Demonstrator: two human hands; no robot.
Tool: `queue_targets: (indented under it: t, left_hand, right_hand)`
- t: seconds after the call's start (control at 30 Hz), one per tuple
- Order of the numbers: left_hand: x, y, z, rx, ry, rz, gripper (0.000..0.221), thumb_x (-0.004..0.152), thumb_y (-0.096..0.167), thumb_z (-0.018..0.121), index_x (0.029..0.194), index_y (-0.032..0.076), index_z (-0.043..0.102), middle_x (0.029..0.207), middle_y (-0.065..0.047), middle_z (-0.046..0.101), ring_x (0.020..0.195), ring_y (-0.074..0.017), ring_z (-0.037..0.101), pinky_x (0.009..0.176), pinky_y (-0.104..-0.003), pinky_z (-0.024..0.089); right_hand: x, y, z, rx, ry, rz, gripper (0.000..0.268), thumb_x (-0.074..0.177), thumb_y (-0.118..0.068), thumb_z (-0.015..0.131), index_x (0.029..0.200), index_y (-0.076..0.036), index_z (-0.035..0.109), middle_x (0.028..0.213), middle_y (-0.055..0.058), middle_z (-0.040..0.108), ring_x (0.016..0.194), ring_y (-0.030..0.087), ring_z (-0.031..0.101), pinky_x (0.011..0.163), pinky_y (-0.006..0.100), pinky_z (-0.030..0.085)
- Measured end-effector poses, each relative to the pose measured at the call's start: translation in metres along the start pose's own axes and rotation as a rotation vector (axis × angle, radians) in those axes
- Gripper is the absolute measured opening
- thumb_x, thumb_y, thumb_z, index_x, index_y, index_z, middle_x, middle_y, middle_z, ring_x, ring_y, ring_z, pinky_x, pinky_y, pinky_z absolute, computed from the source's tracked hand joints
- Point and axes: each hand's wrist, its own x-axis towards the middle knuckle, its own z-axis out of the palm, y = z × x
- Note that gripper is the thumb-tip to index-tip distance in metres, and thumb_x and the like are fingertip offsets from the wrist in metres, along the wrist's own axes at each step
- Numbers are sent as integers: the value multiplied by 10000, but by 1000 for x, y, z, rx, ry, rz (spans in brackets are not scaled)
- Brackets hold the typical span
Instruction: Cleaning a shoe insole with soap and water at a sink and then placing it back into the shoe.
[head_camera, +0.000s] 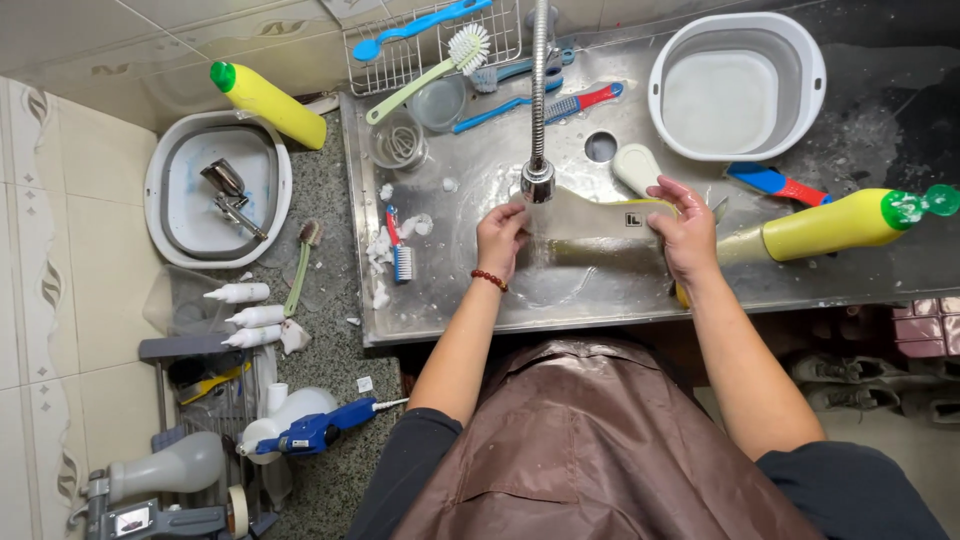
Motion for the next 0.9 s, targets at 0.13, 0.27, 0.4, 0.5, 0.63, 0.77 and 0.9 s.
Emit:
queue_targets:
  t: [0.13, 0.27, 0.4, 0.5, 0.63, 0.77, 0.9]
  left_hand:
    - [-19, 26, 43, 95, 49, -2, 336, 889, -1, 604, 1168, 178, 552, 900, -55, 722, 707, -91, 660, 553, -226, 489]
    - [8, -23, 29, 238, 84, -80, 219, 1031, 119, 501, 1096, -20, 657, 828, -69, 667, 528, -116, 520, 440, -271, 397]
    - [4, -30, 36, 290, 158, -2, 282, 1069, 184, 484, 1145, -11, 673, 788, -102, 603, 545, -142, 516, 476, -292, 435]
    - [-17, 0, 44, 392, 128, 63, 408, 1123, 307, 508, 1079, -54, 695, 918, -94, 712, 725, -119, 667, 611, -272, 578]
    - [-21, 5, 33, 33, 2, -78, 350, 1054, 289, 536, 1156, -20, 667, 986, -81, 724, 811, -153, 721, 693, -297, 627]
    - [-15, 4, 25, 43, -74, -71, 304, 912, 112, 665, 1195, 0, 655, 980, -85, 714, 790, -160, 700, 644, -316, 583]
    - [3, -11, 12, 433, -169, -44, 268, 869, 93, 699, 1090, -41, 768, 952, -124, 767, 811, -168, 711, 735, -297, 584]
  right_hand:
    - [-1, 13, -11, 215, 118, 91, 528, 881, 104, 601, 1397, 12, 538, 1237, 144, 663, 1091, 187, 656, 966, 306, 541]
    - [-2, 24, -15, 428, 239, 198, 457, 939, 79, 594, 1388, 27, 530, 1241, 182, 636, 1102, 258, 659, 991, 415, 566]
    - [-1, 38, -17, 612, 283, 224, 413, 971, 52, 587, 1380, 28, 540, 1292, 189, 628, 1163, 281, 661, 1064, 441, 553]
    - [-2, 48, -16, 629, 316, 282, 387, 969, 23, 597, 1354, 16, 555, 1261, 171, 642, 1153, 277, 659, 1047, 452, 547]
    - [-3, 58, -17, 660, 324, 291, 339, 987, 19, 602, 1323, 21, 566, 1236, 158, 649, 1143, 277, 653, 1040, 449, 543]
    - [1, 59, -18, 673, 345, 289, 317, 983, 14, 592, 1300, 12, 595, 1226, 148, 666, 1135, 266, 660, 1047, 418, 543]
    - [-1, 54, -16, 650, 323, 277, 323, 982, 23, 589, 1305, 23, 584, 1229, 161, 659, 1142, 271, 661, 1059, 424, 550]
